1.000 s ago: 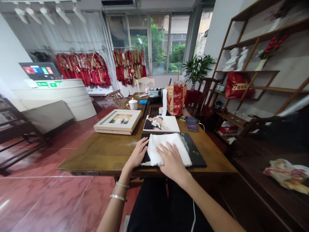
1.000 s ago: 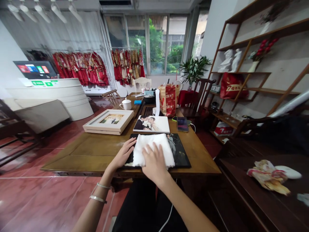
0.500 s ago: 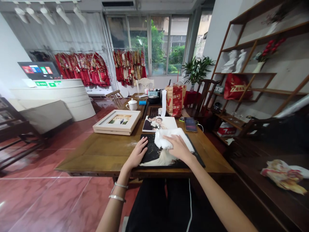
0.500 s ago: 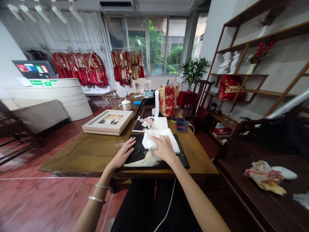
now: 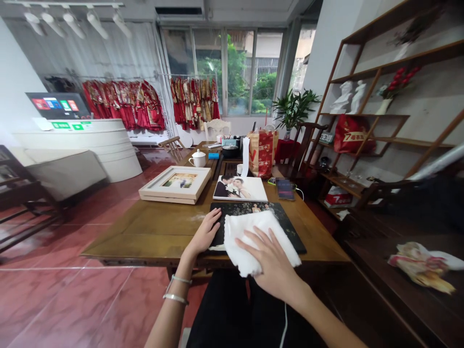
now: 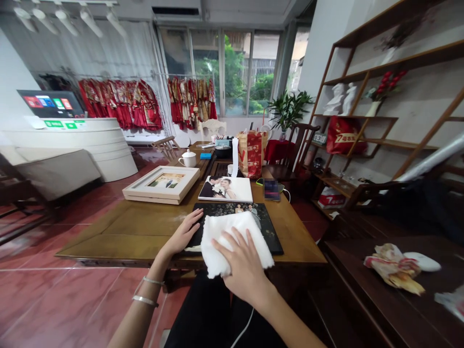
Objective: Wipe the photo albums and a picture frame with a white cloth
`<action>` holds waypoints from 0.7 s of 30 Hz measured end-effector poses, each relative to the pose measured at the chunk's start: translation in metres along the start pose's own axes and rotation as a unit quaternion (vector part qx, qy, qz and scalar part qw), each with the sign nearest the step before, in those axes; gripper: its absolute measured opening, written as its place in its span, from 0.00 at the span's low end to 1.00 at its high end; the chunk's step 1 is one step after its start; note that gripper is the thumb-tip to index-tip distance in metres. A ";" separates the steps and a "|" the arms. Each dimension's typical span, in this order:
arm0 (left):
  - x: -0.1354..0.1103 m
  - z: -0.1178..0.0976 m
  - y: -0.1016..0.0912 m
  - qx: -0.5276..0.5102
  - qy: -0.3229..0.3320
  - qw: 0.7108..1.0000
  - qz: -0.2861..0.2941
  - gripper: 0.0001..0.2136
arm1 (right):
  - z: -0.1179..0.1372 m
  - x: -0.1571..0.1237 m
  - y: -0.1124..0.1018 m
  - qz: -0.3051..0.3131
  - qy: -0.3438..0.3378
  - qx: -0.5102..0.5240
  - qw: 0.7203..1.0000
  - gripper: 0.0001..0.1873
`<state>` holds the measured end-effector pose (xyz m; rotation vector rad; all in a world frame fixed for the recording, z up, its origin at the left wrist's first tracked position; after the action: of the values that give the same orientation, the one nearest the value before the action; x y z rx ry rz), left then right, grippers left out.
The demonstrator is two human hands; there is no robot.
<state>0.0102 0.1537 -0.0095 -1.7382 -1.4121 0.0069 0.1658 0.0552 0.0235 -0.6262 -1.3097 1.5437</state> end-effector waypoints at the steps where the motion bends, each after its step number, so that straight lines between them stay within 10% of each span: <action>1: 0.000 0.000 0.000 -0.001 -0.001 1.000 0.002 0.19 | -0.007 -0.002 -0.001 0.001 0.010 0.000 1.000 0.39; 10: 0.000 -0.002 0.000 -0.008 0.013 1.000 0.004 0.18 | -0.101 0.074 -0.012 -0.029 0.184 -0.086 0.979 0.31; 16: 0.000 -0.002 0.000 -0.002 0.013 1.000 0.007 0.18 | -0.060 0.090 -0.001 -0.021 0.140 -0.082 0.986 0.32; 21: 0.000 -0.003 0.001 -0.006 0.009 1.000 0.004 0.18 | 0.002 0.045 0.005 -0.018 0.007 -0.024 1.000 0.37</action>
<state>0.0124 0.1524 -0.0080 -1.7503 -1.3944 -0.0117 0.1451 0.0956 0.0282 -0.6390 -1.3434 1.4795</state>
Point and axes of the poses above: each hand's wrist, its own x-axis towards the middle knuckle, its own y-axis out of the palm, z = x × y, the point moved 10 cm from there along x, towards the middle knuckle, and after that the axes turned 8 degrees about y, right-handed, at the moved point
